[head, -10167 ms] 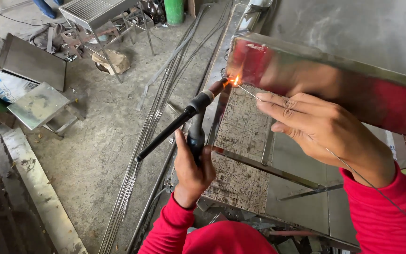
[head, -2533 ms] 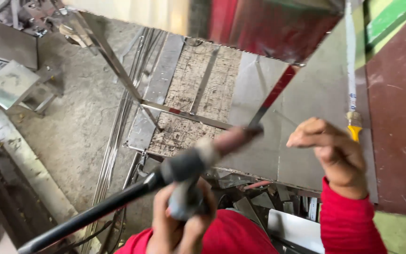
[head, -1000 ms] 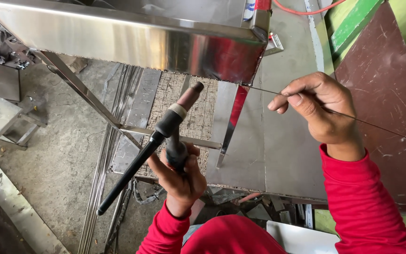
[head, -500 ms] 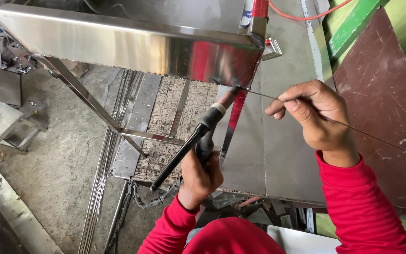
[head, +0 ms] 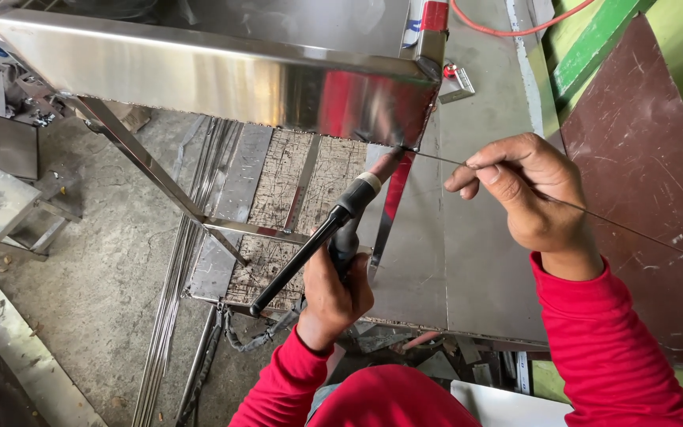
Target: TIG welding a stainless steel sheet to a metal frame to assemble a structure.
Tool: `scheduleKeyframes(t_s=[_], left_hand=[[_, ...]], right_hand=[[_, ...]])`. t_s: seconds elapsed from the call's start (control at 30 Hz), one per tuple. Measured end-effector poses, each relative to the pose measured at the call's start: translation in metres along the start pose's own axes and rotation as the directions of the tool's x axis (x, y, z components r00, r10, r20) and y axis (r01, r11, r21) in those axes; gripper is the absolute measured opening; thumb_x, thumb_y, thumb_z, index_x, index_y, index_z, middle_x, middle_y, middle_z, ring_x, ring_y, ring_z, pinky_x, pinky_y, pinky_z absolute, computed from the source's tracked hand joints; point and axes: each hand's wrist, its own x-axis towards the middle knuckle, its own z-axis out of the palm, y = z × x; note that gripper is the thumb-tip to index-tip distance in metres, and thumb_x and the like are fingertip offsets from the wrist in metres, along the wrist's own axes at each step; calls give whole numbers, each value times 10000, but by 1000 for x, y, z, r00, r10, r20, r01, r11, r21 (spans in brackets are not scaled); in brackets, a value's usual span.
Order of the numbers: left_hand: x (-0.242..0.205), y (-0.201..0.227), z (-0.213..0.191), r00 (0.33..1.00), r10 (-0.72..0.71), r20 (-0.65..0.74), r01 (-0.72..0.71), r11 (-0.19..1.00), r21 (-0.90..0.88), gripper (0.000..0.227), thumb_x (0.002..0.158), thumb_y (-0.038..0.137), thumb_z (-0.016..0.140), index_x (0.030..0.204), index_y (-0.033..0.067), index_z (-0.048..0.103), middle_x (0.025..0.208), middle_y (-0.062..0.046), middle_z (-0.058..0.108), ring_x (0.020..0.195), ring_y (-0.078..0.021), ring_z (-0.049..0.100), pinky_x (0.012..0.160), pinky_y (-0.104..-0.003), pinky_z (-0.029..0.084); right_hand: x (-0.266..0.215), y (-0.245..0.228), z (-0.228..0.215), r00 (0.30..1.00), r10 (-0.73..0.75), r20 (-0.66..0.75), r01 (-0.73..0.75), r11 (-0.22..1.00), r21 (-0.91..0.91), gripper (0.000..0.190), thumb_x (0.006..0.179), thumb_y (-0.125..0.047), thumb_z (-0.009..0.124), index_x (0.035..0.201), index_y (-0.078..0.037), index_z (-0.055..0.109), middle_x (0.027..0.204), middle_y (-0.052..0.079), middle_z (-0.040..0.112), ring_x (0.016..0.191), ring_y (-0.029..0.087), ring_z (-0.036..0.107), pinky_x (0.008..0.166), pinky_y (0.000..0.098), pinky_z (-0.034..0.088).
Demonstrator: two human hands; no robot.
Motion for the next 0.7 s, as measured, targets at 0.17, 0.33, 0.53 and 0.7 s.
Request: scheduleKeyframes(t_s=[0.17,0.33,0.53,0.7], left_hand=[[-7,-6,0,994,113,5,-112,973,204,751,1002,141,723,1475,-226,270,1386,-455,484,1210,-552,647,1004,-500,609],[9,-2,-7,992,100,71,-112,976,188,744,1044,151,681,1521,-156,201,1021,-279,539,699,-386,568,520,-441,421],[-17,-11,1,993,104,-51,-91,971,222,832,995,180,752,1496,-228,229,1455,-446,412,1259,-537,604,1009,-485,583],[-7,-7,-1,992,118,-55,-101,964,247,796,990,185,760,1463,-242,284,1414,-443,457,1248,-545,605,1043,-496,565]], right_hand=[[-1,-1,0,1000,13,-6,-13,1000,5,91,1090,-94,499,1140,-26,534,968,231,709,882,288,735,792,316,624],[5,-12,5,1000,-30,2,30,997,-74,79,1099,-89,466,1064,-22,490,962,227,716,752,245,666,787,321,559],[2,-3,4,1000,21,-9,-21,1000,5,90,1084,-59,504,1135,0,547,925,228,691,935,321,772,771,323,618],[3,-5,3,1000,23,-12,-24,1000,-11,107,1083,-59,506,1135,26,546,933,240,701,916,314,765,772,319,619]])
